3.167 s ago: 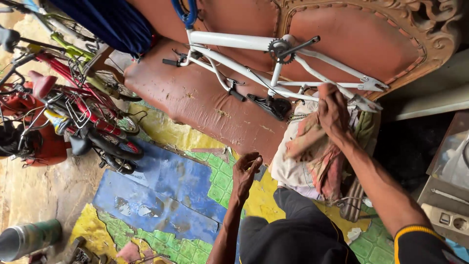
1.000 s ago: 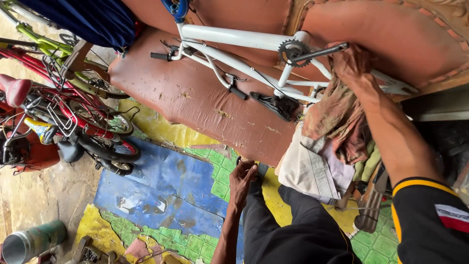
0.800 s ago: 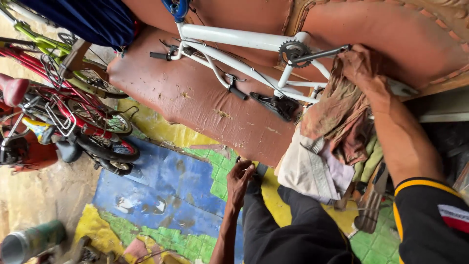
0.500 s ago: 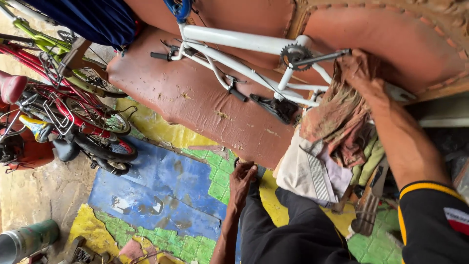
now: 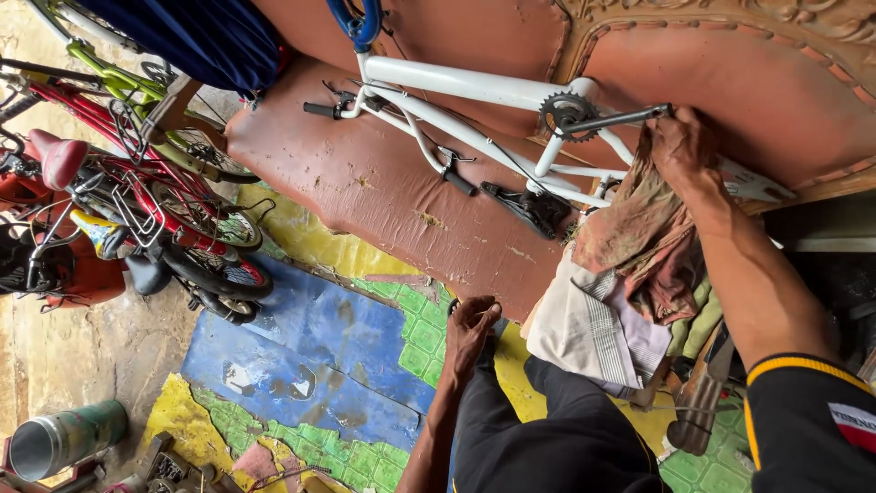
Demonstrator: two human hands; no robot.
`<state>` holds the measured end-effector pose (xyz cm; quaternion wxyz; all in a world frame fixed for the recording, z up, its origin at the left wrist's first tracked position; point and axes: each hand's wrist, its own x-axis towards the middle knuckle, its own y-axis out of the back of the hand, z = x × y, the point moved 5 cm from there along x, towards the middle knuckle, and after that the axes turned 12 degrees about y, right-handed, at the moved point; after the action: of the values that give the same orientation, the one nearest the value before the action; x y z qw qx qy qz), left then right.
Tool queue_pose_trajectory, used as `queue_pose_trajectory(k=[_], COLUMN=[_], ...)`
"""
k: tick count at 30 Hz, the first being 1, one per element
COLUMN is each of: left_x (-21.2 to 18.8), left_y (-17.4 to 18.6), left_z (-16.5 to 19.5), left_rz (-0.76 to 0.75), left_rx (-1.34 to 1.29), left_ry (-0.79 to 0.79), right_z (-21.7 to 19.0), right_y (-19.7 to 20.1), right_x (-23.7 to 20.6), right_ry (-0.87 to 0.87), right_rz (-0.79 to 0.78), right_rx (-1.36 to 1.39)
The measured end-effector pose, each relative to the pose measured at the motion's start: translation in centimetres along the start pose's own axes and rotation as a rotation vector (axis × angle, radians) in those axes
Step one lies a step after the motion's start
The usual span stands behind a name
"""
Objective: The person wipes a bowl-shaped object with a cloth at a workbench, then carries it across the workshop and sets it down. The person then wipes the frame and parts of a white bicycle lying on a padded bench with the cloth, moving along the frame.
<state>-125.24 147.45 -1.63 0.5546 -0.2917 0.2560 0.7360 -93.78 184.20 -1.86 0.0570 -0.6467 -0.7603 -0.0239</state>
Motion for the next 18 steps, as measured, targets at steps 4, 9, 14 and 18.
queue_pose_trajectory(k=[4,9,14,18], left_x=[-0.2,1.2,3.1,4.8], left_y=[1.6,2.4,1.2,3.3], left_z=[-0.6,-1.5,0.1,2.9], left_rz=[0.025,0.003,-0.145,-0.210], left_rx=[-0.031,-0.069,-0.074,0.016], left_ry=[0.021,0.044,0.008,-0.019], right_z=[-1.2,-0.8,0.3,1.7], right_y=[0.2,-4.8,-13.8,-18.8], right_x=[-2.4,-10.2,-10.6,-8.1], right_ry=[0.175,0.133,0.227,0.239], right_rz=[-0.160,-0.297,-0.207,-0.103], right_rx=[-1.027,-0.808,-0.729,-0.772])
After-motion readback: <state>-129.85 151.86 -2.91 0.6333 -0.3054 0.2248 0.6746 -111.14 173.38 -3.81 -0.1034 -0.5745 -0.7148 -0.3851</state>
